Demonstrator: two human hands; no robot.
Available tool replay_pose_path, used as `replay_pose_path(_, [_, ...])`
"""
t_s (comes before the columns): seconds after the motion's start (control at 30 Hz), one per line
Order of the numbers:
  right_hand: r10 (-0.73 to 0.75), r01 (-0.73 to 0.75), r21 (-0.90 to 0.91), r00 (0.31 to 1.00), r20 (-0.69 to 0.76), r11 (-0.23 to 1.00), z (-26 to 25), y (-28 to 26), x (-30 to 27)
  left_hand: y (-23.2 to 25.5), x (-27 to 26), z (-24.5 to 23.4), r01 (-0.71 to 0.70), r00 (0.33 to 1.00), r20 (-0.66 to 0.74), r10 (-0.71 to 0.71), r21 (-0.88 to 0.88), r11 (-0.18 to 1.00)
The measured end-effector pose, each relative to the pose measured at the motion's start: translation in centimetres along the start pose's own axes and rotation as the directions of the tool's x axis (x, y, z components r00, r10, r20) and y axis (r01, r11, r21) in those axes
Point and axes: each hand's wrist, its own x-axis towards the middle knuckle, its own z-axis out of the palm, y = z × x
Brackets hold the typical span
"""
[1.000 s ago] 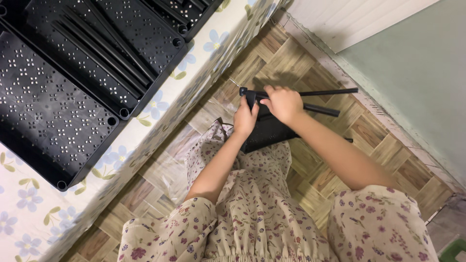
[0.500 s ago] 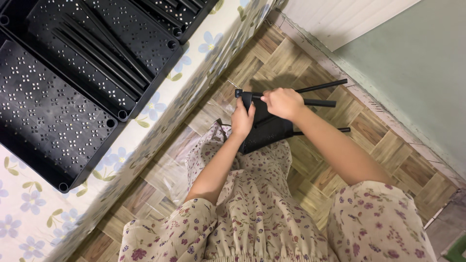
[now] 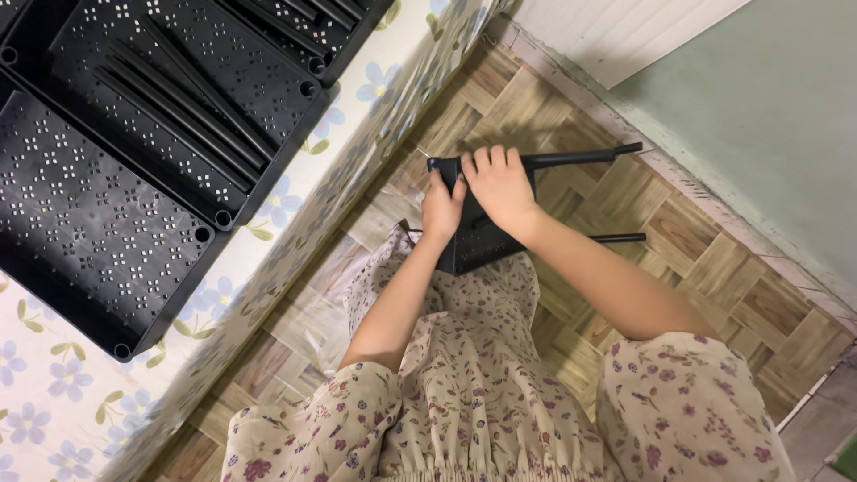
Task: The person assembles black plastic trays by inserting cylindrical rods into corner holes. They handle multiple trays and rods, repeatedly inserting and removing the rods to fit them into the trays.
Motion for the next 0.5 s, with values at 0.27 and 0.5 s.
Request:
replay_pose_path(0.27, [-0.125,0.099,0.296,0.989,0.072,0.950,1.8,2.9,-0.9,-0.1,-0.1,-0.7,0.006,1.000,-0.005,-0.006,-0.022,1.000])
replay_pose_path(0.5, [-0.107,-0.124,0.532,0.918,0.383,0.838,1.0,4.3,2.1,0.1,0.2,-0.7,0.017,1.000,-0.012,-0.017,-0.014,1.000])
